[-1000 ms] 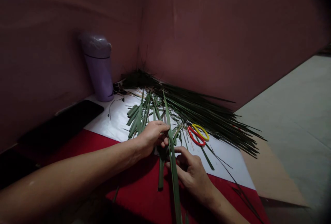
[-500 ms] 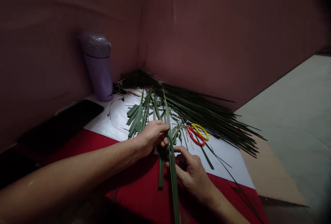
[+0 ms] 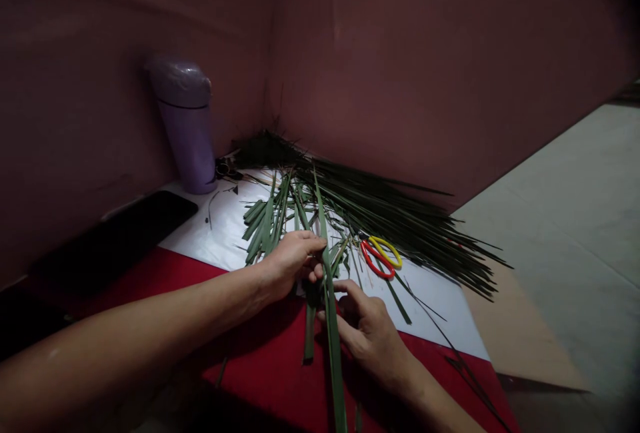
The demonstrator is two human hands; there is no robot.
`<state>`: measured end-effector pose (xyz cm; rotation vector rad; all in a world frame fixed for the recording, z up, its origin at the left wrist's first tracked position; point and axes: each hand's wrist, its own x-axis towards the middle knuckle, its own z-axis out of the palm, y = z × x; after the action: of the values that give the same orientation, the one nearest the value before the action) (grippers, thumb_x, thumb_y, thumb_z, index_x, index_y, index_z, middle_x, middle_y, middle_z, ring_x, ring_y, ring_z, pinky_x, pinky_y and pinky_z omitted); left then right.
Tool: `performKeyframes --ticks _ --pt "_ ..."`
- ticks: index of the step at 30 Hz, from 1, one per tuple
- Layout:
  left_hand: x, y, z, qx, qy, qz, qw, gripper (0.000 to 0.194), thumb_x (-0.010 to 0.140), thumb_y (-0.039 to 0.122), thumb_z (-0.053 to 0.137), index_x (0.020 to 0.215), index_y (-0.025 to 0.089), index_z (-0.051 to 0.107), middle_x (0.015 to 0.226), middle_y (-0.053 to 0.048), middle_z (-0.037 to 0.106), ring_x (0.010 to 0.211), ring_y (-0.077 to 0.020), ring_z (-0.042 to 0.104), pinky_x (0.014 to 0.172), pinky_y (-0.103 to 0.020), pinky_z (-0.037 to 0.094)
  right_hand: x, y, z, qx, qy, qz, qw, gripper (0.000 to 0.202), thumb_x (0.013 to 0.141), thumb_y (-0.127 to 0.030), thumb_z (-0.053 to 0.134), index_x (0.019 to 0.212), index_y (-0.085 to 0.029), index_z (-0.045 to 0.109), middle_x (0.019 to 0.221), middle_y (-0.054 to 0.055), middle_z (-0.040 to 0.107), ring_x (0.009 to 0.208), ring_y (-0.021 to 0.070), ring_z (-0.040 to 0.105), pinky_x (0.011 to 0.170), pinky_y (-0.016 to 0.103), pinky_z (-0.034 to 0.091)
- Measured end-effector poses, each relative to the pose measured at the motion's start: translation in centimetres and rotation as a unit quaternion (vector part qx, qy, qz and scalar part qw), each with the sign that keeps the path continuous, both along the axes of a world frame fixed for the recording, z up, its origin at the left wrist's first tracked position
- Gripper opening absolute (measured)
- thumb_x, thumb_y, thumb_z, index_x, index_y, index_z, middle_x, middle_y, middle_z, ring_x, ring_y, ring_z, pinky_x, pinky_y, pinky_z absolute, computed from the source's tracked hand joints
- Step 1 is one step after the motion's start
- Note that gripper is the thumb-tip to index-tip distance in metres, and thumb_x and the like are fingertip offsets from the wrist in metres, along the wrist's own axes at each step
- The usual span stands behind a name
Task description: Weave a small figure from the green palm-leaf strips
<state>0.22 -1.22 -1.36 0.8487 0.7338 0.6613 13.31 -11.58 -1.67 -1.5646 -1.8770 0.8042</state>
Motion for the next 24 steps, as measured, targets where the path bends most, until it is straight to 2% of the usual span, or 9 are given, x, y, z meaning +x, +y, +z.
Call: performKeyframes --ticks 9,24 --pt "-0.04 -0.26 0.46 -0.003 0.008 -0.006 1.000 0.013 0.075 0.022 0.050 0.064 0.017 0.044 0.042 0.002 0.047 0.034 -0.0073 0.044 0.035 -0.018 0.030 -0.02 -0.03 0.16 -0.005 -0.012 0.000 1.000 0.022 0.080 -0.027 0.049 0.100 -0.018 0.050 0.050 -0.007 0.038 0.044 0.0087 0.032 0.043 0.020 0.026" --pt "0.04 -0.35 0.36 0.002 0.010 -0.003 1.000 0.014 0.073 0.023 0.052 0.065 0.017 0.043 0.049 0.003 0.049 0.035 -0.0068 0.045 0.033 -0.017 0.029 -0.03 -0.01 -0.03 -0.012 0.004 0.002 1.000 0.019 0.079 -0.021 0.049 0.098 -0.018 0.049 0.051 -0.007 0.039 0.045 0.0082 0.031 0.044 0.020 0.026"
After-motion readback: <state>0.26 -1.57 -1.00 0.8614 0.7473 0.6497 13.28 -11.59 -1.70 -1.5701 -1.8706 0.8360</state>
